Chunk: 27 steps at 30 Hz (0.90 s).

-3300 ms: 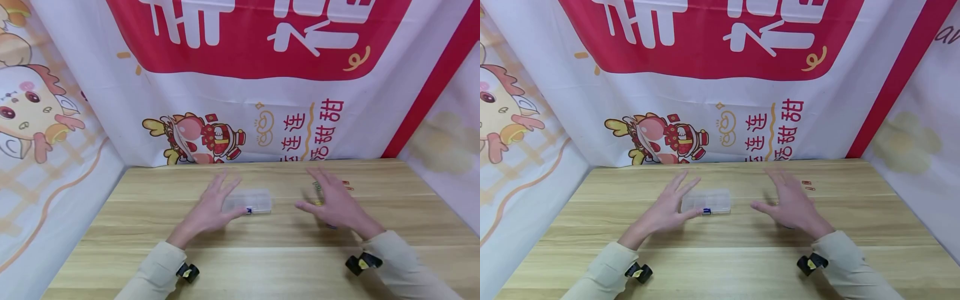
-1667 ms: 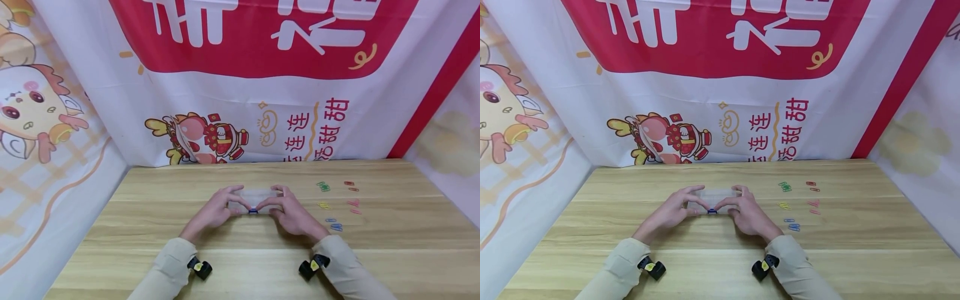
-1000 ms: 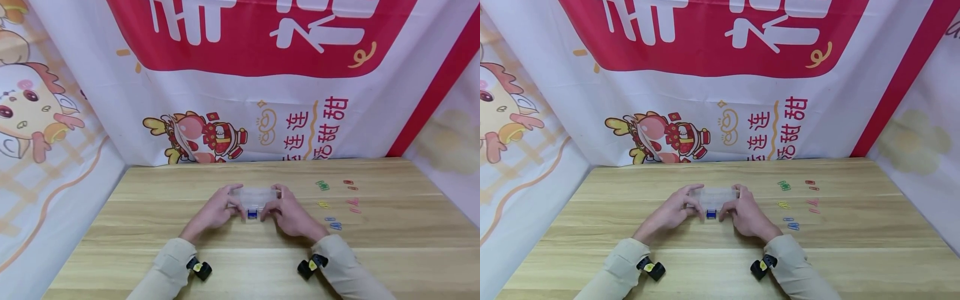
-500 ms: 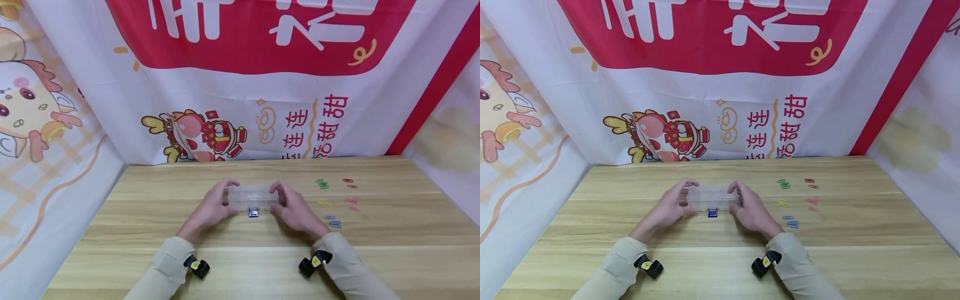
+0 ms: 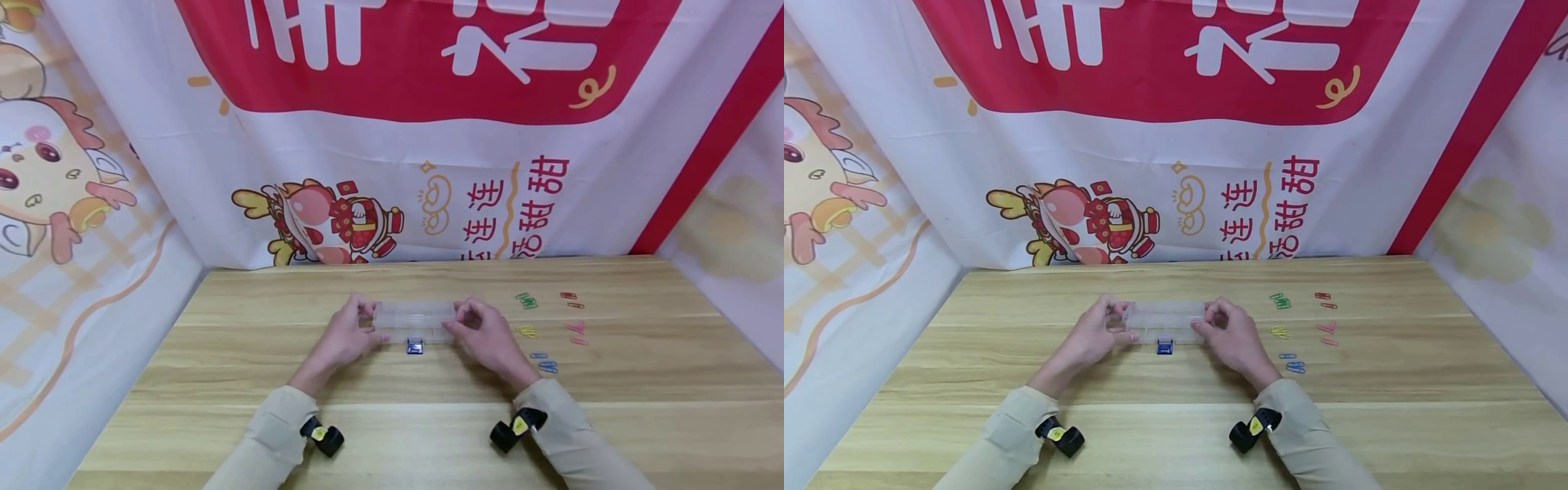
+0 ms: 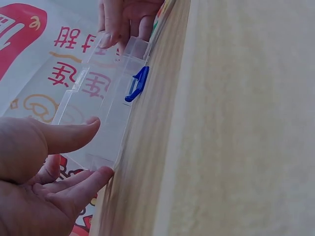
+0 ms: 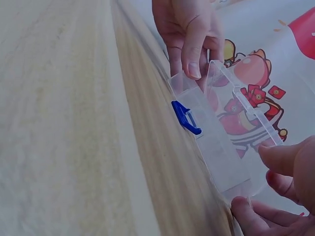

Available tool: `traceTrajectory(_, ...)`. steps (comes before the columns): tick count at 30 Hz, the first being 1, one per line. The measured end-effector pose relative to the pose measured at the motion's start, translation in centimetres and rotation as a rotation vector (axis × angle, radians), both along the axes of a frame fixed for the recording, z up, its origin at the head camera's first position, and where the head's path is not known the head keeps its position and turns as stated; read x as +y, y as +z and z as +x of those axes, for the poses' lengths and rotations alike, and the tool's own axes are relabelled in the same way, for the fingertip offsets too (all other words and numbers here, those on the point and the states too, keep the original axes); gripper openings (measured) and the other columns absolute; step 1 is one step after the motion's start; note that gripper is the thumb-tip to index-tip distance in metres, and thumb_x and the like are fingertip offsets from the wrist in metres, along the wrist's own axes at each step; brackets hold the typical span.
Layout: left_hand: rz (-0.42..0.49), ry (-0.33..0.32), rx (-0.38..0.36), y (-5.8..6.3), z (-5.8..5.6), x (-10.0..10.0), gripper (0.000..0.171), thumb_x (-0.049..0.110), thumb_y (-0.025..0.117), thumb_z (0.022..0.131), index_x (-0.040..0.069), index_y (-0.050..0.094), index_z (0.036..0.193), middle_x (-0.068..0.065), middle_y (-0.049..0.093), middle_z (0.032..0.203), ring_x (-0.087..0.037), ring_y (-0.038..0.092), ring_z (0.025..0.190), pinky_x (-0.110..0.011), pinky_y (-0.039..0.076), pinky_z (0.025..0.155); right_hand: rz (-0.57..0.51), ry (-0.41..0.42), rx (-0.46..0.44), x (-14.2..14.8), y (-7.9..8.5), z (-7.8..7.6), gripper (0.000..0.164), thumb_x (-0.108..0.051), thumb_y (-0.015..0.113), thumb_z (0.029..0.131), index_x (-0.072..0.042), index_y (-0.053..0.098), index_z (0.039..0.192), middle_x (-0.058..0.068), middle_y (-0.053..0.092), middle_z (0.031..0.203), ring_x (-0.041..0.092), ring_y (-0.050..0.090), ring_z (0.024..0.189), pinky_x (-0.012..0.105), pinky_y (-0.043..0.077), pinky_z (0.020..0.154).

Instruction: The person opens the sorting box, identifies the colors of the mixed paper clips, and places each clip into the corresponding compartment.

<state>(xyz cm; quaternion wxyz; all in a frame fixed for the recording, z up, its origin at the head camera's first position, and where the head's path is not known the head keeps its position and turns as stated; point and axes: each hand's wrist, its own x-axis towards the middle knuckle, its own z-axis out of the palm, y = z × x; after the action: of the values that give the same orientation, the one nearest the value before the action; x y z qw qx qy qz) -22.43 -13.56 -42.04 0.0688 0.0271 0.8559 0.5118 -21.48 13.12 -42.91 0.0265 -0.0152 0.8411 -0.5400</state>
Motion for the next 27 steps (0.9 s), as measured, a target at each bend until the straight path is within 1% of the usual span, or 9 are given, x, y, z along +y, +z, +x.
traceTrajectory(1, 0.001, 0.0, 0.005, 0.0, 0.0, 0.0, 0.042, 0.004, 0.084, 0.087, 0.006, 0.05, 0.111, -0.014, 0.062, 0.153, -0.036, 0.062, 0.136, -0.052, 0.053, 0.114, -0.012, 0.0, -0.003, 0.1, 0.0, 0.0, 0.014, -0.018, 0.073, 0.101, -0.009, 0.063, 0.104, 0.014, 0.061, 0.151, 0.037, 0.058, 0.143, 0.054, 0.048, 0.121)
traceTrajectory(3, 0.015, 0.007, 0.006, 0.1, -0.1, 0.0, 0.044, 0.003, 0.084, 0.087, 0.006, 0.053, 0.117, -0.015, 0.062, 0.151, -0.036, 0.061, 0.138, -0.053, 0.051, 0.117, -0.03, 0.005, -0.008, 0.2, 0.0, -0.1, 0.021, -0.017, 0.073, 0.101, -0.01, 0.066, 0.119, 0.014, 0.062, 0.15, 0.036, 0.059, 0.141, 0.054, 0.049, 0.12)
traceTrajectory(6, 0.029, 0.002, 0.02, 0.2, -0.2, -0.1, 0.054, 0.002, 0.084, 0.087, 0.007, 0.055, 0.132, -0.017, 0.06, 0.151, -0.037, 0.058, 0.141, -0.055, 0.049, 0.12, -0.04, 0.027, -0.01, 0.4, 0.1, -0.1, 0.047, -0.013, 0.073, 0.1, -0.017, 0.06, 0.145, 0.014, 0.06, 0.153, 0.036, 0.059, 0.142, 0.055, 0.049, 0.12)
traceTrajectory(9, 0.038, -0.01, 0.012, 0.2, -0.2, 0.0, 0.072, 0.001, 0.083, 0.087, 0.014, 0.051, 0.149, -0.018, 0.056, 0.156, -0.037, 0.056, 0.143, -0.054, 0.049, 0.119, -0.032, 0.051, -0.015, 0.5, 0.1, -0.1, 0.066, -0.009, 0.073, 0.099, -0.028, 0.049, 0.158, 0.014, 0.057, 0.156, 0.035, 0.059, 0.141, 0.056, 0.048, 0.12)
traceTrajectory(12, 0.039, -0.017, -0.023, 0.3, -0.1, 0.1, 0.086, 0.001, 0.083, 0.087, 0.024, 0.043, 0.16, -0.018, 0.051, 0.16, -0.039, 0.056, 0.142, -0.053, 0.053, 0.116, -0.019, 0.071, -0.023, 0.5, 0.1, -0.1, 0.077, -0.006, 0.073, 0.098, -0.033, 0.041, 0.163, 0.014, 0.058, 0.155, 0.034, 0.061, 0.137, 0.055, 0.049, 0.119)
traceTrajectory(15, 0.009, -0.007, -0.047, 0.3, 0.0, 0.4, 0.094, 0.004, 0.084, 0.087, 0.031, 0.037, 0.164, -0.015, 0.05, 0.161, -0.038, 0.056, 0.141, -0.053, 0.053, 0.116, 0.003, 0.084, -0.041, 0.6, 0.1, 0.0, 0.081, -0.008, 0.074, 0.097, -0.034, 0.038, 0.164, 0.013, 0.059, 0.153, 0.031, 0.062, 0.133, 0.054, 0.049, 0.119)
traceTrajectory(22, -0.026, -0.001, -0.048, 0.2, 0.1, 0.7, 0.097, 0.009, 0.085, 0.088, 0.032, 0.033, 0.167, -0.011, 0.053, 0.159, -0.035, 0.05, 0.145, -0.057, 0.046, 0.121, 0.066, 0.085, -0.067, 0.4, 0.4, 0.1, 0.075, -0.014, 0.073, 0.099, -0.026, 0.039, 0.165, 0.012, 0.059, 0.152, 0.03, 0.06, 0.129, 0.054, 0.05, 0.116)
traceTrajectory(23, -0.026, -0.001, -0.048, 0.2, 0.2, 0.7, 0.097, 0.009, 0.085, 0.088, 0.032, 0.033, 0.167, -0.011, 0.053, 0.159, -0.035, 0.051, 0.144, -0.057, 0.046, 0.121, 0.076, 0.086, -0.066, 0.4, 0.5, 0.2, 0.075, -0.015, 0.073, 0.099, -0.026, 0.038, 0.165, 0.012, 0.059, 0.152, 0.03, 0.06, 0.13, 0.054, 0.05, 0.116)
traceTrajectory(27, -0.022, 0.009, -0.039, 0.1, 0.2, 0.7, 0.096, 0.009, 0.086, 0.087, 0.032, 0.036, 0.165, -0.01, 0.055, 0.156, -0.034, 0.052, 0.142, -0.056, 0.046, 0.121, 0.141, 0.112, -0.041, 1.2, 1.6, 1.0, 0.078, -0.023, 0.075, 0.099, -0.034, 0.036, 0.165, 0.014, 0.053, 0.16, 0.036, 0.06, 0.136, 0.059, 0.052, 0.114)
